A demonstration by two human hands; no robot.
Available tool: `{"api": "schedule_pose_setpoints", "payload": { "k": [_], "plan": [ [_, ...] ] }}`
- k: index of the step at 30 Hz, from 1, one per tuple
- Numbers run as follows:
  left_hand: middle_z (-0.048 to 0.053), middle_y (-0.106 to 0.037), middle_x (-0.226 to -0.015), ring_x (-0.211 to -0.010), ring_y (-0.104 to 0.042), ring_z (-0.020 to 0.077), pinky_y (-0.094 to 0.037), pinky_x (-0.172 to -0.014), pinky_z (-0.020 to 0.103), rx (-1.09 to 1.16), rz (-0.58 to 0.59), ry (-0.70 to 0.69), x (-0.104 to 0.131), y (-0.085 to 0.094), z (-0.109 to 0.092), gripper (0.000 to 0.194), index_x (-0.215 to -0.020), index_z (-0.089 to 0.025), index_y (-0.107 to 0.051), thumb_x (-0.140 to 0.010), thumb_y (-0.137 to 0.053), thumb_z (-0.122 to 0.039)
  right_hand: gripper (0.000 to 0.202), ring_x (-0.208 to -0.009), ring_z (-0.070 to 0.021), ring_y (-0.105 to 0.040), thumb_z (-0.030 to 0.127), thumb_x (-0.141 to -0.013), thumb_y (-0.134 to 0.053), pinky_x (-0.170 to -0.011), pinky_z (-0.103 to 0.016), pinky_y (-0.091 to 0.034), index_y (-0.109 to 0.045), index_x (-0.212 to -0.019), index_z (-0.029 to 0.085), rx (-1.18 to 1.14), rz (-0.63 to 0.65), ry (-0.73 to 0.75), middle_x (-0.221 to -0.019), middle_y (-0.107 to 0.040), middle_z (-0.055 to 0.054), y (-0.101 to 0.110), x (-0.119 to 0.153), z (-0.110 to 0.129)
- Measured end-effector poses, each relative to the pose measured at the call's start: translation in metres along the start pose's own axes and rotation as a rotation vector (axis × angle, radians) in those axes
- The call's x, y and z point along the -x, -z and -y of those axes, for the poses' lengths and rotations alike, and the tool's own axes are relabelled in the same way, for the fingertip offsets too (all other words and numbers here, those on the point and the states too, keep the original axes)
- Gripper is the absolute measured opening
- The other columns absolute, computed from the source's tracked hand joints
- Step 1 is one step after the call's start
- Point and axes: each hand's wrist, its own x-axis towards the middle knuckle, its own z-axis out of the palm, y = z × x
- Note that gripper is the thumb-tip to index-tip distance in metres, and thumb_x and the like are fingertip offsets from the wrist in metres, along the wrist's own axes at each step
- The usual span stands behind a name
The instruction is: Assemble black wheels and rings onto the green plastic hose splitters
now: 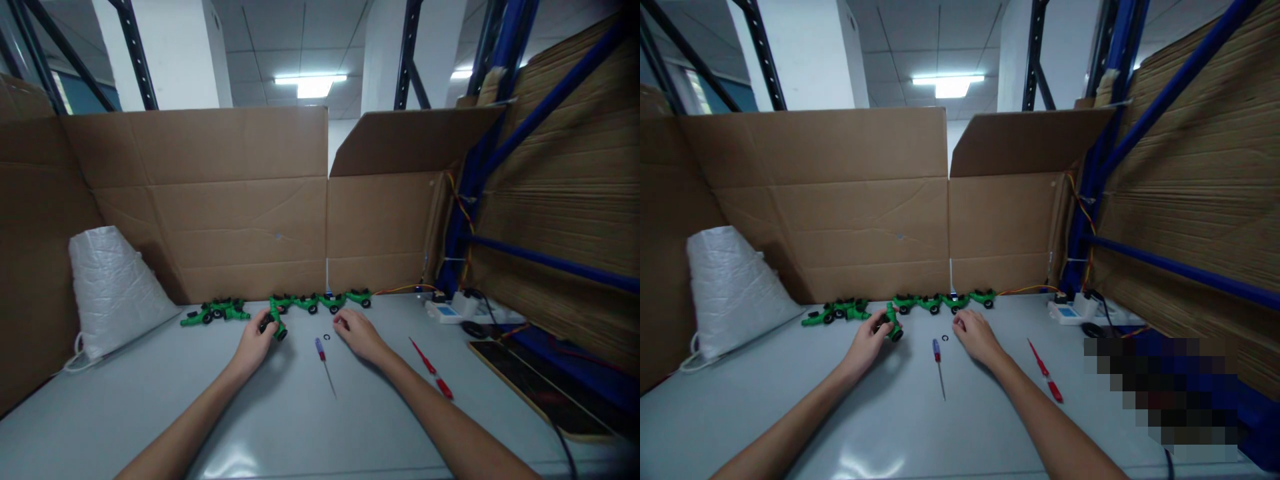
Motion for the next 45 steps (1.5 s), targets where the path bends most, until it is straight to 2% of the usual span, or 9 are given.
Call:
{"api": "schedule_pose_setpoints", "payload": {
  "k": [5,10,17,23,28,32,41,45],
  "plan": [
    [0.005,-0.074,-0.097,-0.090,-0.067,0.0241,-0.050,-0.084,0.031,-0.069,0.017,-0.034,0.003,-0.001,0.011,0.039,-0.119,-0.019,-0.070,-0.087,-0.070,-0.043,0.011,-0.078,-0.0177,-0.060,0.024,-0.089,-0.069,-0.071,-0.026,-0.041,-0.074,-0.097,0.019,-0.267,0.144,0.076,-0.084,-0.067,0.000,0.000,0.003,0.008],
    [0.002,-0.069,-0.082,-0.079,-0.064,0.0220,-0.048,-0.077,0.030,-0.166,0.069,-0.066,0.008,-0.002,0.010,0.040,-0.118,-0.019,-0.065,-0.092,-0.069,-0.049,0.007,-0.076,-0.0170,-0.059,0.019,-0.087,-0.069,-0.068,-0.025,-0.039,-0.074,-0.092,0.018,-0.321,0.160,0.073,-0.080,-0.066,0.001,-0.001,0.003,0.008],
    [0.006,-0.075,-0.100,-0.092,-0.067,0.0246,-0.049,-0.087,0.032,-0.293,0.158,-0.164,0.013,-0.003,0.001,0.032,-0.109,-0.020,-0.074,-0.095,-0.068,-0.049,0.004,-0.080,-0.0181,-0.060,0.020,-0.089,-0.064,-0.072,-0.027,-0.040,-0.068,-0.089,0.018,-0.359,0.128,0.061,-0.083,-0.067,0.000,0.004,0.004,0.015],
    [0.010,-0.078,-0.113,-0.105,-0.069,0.0290,-0.050,-0.097,0.037,-0.373,0.191,-0.224,0.016,-0.004,-0.004,0.030,-0.109,-0.023,-0.079,-0.094,-0.071,-0.047,0.011,-0.073,-0.0171,-0.059,0.029,-0.088,-0.066,-0.068,-0.027,-0.041,-0.064,-0.087,0.018,-0.582,0.101,-0.012,-0.078,-0.064,0.001,0.002,0.002,0.028],
    [0.010,-0.076,-0.111,-0.106,-0.067,0.0271,-0.050,-0.095,0.036,-0.486,0.297,-0.300,0.020,-0.005,-0.008,0.029,-0.115,-0.023,-0.077,-0.099,-0.065,-0.044,0.023,-0.069,-0.0156,-0.056,0.037,-0.083,-0.075,-0.065,-0.027,-0.042,-0.063,-0.090,0.019,-0.854,0.142,-0.012,-0.074,-0.061,0.002,-0.008,0.003,0.045],
    [0.008,-0.075,-0.105,-0.104,-0.064,0.0252,-0.048,-0.093,0.035,-0.540,0.349,-0.352,0.023,-0.009,-0.012,0.024,-0.113,-0.023,-0.076,-0.101,-0.064,-0.041,0.024,-0.066,-0.0150,-0.055,0.039,-0.084,-0.077,-0.063,-0.028,-0.043,-0.065,-0.090,0.019,-0.962,0.196,0.024,-0.074,-0.061,0.002,-0.006,0.008,0.059],
    [0.005,-0.071,-0.095,-0.096,-0.058,0.0234,-0.043,-0.090,0.035,-0.552,0.406,-0.374,0.029,-0.014,-0.018,0.022,-0.106,-0.022,-0.075,-0.102,-0.064,-0.041,0.021,-0.065,-0.0149,-0.056,0.039,-0.090,-0.073,-0.060,-0.027,-0.043,-0.071,-0.094,0.018,-0.924,0.216,0.066,-0.077,-0.063,0.001,-0.001,0.016,0.073],
    [0.005,-0.071,-0.095,-0.096,-0.058,0.0235,-0.042,-0.091,0.036,-0.547,0.415,-0.378,0.030,-0.015,-0.016,0.024,-0.106,-0.021,-0.074,-0.102,-0.064,-0.042,0.017,-0.071,-0.0158,-0.057,0.035,-0.089,-0.074,-0.063,-0.027,-0.044,-0.075,-0.092,0.018,-0.851,0.178,0.098,-0.086,-0.066,-0.002,-0.003,0.017,0.075]
  ]
}}
